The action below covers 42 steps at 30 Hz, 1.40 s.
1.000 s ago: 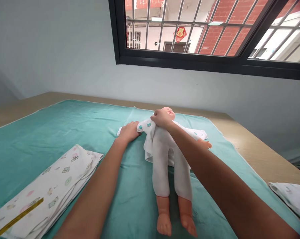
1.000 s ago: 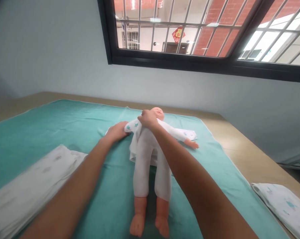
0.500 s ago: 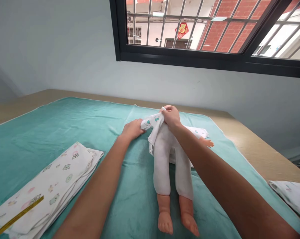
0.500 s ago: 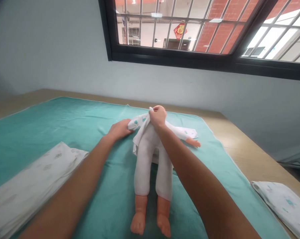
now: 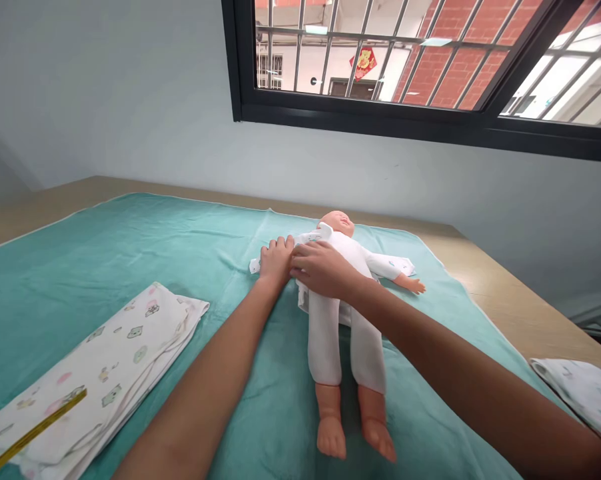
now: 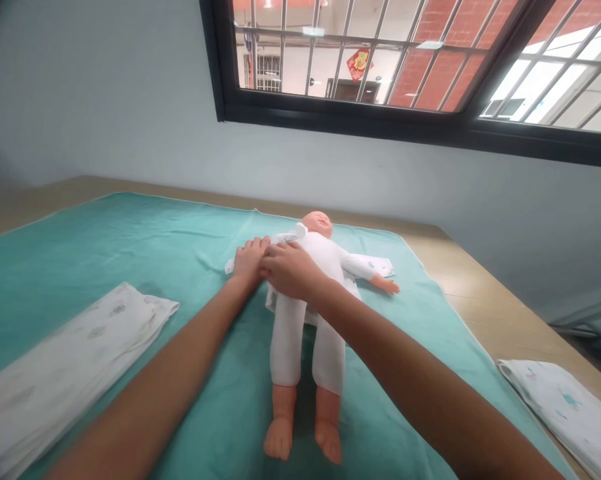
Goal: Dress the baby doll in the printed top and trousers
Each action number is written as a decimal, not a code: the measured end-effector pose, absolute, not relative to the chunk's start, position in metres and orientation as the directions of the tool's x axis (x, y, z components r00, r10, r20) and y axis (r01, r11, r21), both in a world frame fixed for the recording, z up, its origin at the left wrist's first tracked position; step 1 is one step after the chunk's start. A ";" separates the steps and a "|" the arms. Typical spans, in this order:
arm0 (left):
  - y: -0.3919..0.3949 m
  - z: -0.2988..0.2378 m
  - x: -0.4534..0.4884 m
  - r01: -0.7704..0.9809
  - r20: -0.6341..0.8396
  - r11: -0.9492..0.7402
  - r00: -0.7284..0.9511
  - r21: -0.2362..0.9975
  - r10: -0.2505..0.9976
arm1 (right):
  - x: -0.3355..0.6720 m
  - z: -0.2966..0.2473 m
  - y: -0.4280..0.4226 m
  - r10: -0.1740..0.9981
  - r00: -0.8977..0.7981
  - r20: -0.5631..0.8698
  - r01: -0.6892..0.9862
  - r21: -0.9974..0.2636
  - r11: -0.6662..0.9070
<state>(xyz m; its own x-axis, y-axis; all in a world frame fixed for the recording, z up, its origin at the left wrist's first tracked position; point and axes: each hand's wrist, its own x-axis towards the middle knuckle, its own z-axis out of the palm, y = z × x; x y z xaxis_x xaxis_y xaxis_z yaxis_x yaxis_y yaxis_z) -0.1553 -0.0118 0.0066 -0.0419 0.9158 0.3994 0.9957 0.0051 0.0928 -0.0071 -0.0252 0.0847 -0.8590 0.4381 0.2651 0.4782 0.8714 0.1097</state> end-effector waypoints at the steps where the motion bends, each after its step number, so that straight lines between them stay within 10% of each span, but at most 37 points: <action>1: -0.012 0.006 -0.155 0.995 0.397 0.008 -0.045 0.095 0.917 | -0.004 0.086 -0.029 0.416 -0.884 0.212 0.437 0.061 0.898; 7: -0.012 0.005 -0.157 0.988 0.388 0.009 -0.069 0.155 0.919 | 0.011 0.092 -0.042 0.453 -0.882 0.131 0.453 -0.030 0.891; 16: -0.014 0.007 -0.157 0.962 0.383 -0.057 -0.051 0.265 0.922 | 0.025 0.069 -0.054 0.453 -0.809 0.374 0.415 -0.183 0.891; 23: -0.006 0.032 -0.141 0.672 0.477 -0.404 0.085 0.621 0.875 | 0.031 0.059 -0.058 0.432 -0.755 0.493 0.436 -0.115 0.893; 42: 0.013 0.119 -0.088 0.778 -0.065 0.058 -0.021 0.625 0.998 | 0.043 0.080 -0.058 0.255 -0.887 0.384 0.262 -0.035 0.964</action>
<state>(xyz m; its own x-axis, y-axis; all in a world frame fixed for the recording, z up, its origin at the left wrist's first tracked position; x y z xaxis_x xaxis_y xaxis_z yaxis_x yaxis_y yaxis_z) -0.0881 0.0127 0.1186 -0.0215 0.9976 -0.0652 0.7784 0.0576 0.6251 0.0428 -0.0578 0.0804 -0.8873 0.2554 0.3841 0.2622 0.9644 -0.0354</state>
